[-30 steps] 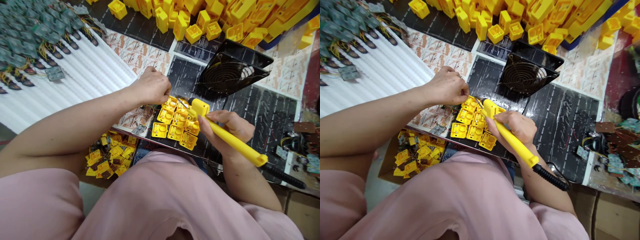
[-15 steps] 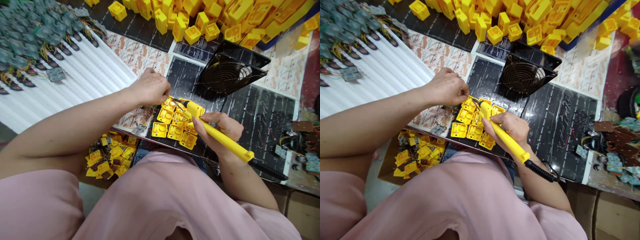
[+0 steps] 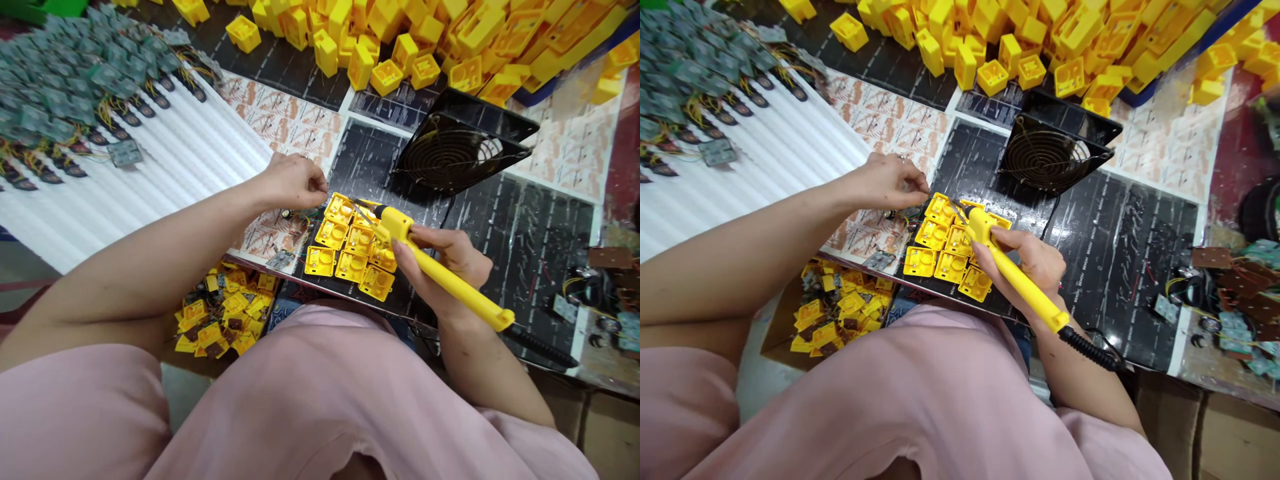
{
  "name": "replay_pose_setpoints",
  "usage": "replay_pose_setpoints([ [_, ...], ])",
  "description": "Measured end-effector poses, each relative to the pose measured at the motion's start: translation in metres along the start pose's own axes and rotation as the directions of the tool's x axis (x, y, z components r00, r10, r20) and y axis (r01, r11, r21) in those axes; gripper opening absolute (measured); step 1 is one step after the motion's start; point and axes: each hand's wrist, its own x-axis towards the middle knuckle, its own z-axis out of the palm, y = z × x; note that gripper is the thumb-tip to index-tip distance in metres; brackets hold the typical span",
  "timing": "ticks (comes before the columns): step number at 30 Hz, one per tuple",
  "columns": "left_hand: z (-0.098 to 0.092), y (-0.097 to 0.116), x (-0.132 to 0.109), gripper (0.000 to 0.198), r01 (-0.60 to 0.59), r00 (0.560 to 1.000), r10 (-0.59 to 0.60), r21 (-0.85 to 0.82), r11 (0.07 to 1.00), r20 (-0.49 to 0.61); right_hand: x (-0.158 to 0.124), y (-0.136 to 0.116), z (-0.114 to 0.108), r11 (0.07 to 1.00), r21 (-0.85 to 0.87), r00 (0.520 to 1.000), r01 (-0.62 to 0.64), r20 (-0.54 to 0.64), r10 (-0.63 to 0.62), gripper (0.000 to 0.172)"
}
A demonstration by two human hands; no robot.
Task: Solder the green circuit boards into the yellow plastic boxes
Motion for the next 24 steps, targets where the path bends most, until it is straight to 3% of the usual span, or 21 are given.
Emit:
replay_pose_setpoints([
  [4,0.010,-0.007,-0.006,0.025,0.012,0.998,-0.027,-0.248,0.969,-0.058,-0.003,0.001,-0.003,1.000,-0.024,1.000,-0.008,-0.029,0.007,0.018],
  [7,0.017,-0.012,-0.013,0.027,-0.012,0.990,-0.035,-0.328,0.944,-0.138,-0.005,0.000,-0.006,0.994,-0.009,0.993,-0.111,0.046,0.111,0.034],
  [10,0.022,-0.011,-0.017,0.028,-0.034,0.980,-0.009,-0.209,0.977,-0.199,-0.005,0.000,-0.007,0.990,-0.008,0.985,-0.139,0.100,0.139,0.052],
  [13,0.023,-0.007,-0.018,0.027,-0.016,0.974,0.002,-0.063,0.998,-0.227,-0.003,0.000,-0.008,0.996,0.000,0.988,-0.092,0.128,0.091,0.050],
  [15,0.020,-0.005,-0.021,0.028,-0.021,0.969,0.003,-0.070,0.997,-0.247,-0.002,0.000,-0.008,0.997,0.000,0.990,-0.074,0.121,0.073,0.050],
  [18,0.015,-0.003,-0.027,0.028,-0.093,0.978,0.074,-0.091,0.991,-0.193,-0.001,0.001,-0.009,1.000,0.008,0.996,-0.025,0.087,0.024,0.044],
  [21,0.011,0.002,-0.032,0.028,-0.140,0.988,0.140,-0.002,0.990,-0.066,0.000,0.002,-0.009,0.998,0.018,0.996,0.060,0.070,-0.061,0.032],
  [24,0.009,0.004,-0.029,0.029,-0.147,0.989,0.148,0.078,0.986,-0.011,0.003,0.001,-0.006,0.990,0.069,0.988,0.124,0.081,-0.130,0.021],
])
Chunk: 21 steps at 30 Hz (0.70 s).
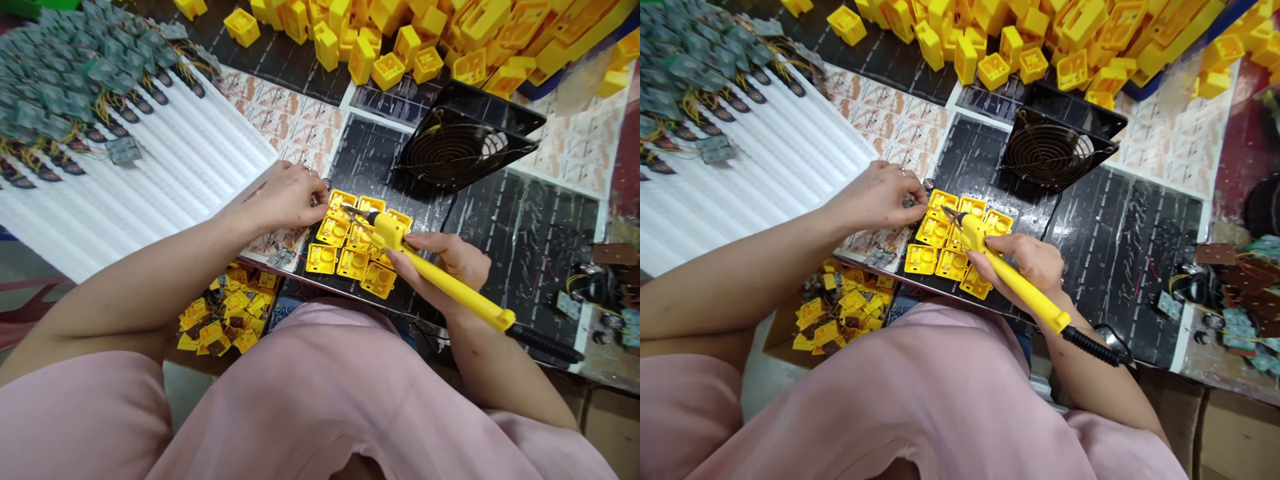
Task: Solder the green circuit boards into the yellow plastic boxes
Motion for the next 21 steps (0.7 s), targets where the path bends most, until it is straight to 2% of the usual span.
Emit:
replay_pose_setpoints([
  [6,0.000,-0.003,0.014,0.026,-0.040,0.999,0.039,0.052,0.998,0.032,0.014,0.000,0.006,0.994,0.074,0.993,0.086,0.081,-0.092,0.023],
  [12,-0.009,0.011,0.019,0.021,0.016,0.992,-0.030,0.113,0.993,0.119,0.028,-0.001,0.006,0.962,0.046,0.952,0.268,0.140,-0.271,0.020],
  [16,-0.013,0.017,0.019,0.016,0.031,0.991,-0.046,0.118,0.993,0.125,0.029,-0.003,0.006,0.962,0.052,0.955,0.270,0.113,-0.274,0.020],
  [21,-0.014,0.020,0.020,0.016,0.021,0.990,-0.041,0.145,0.989,0.137,0.024,-0.002,0.000,0.974,0.041,0.957,0.223,0.183,-0.226,0.018],
])
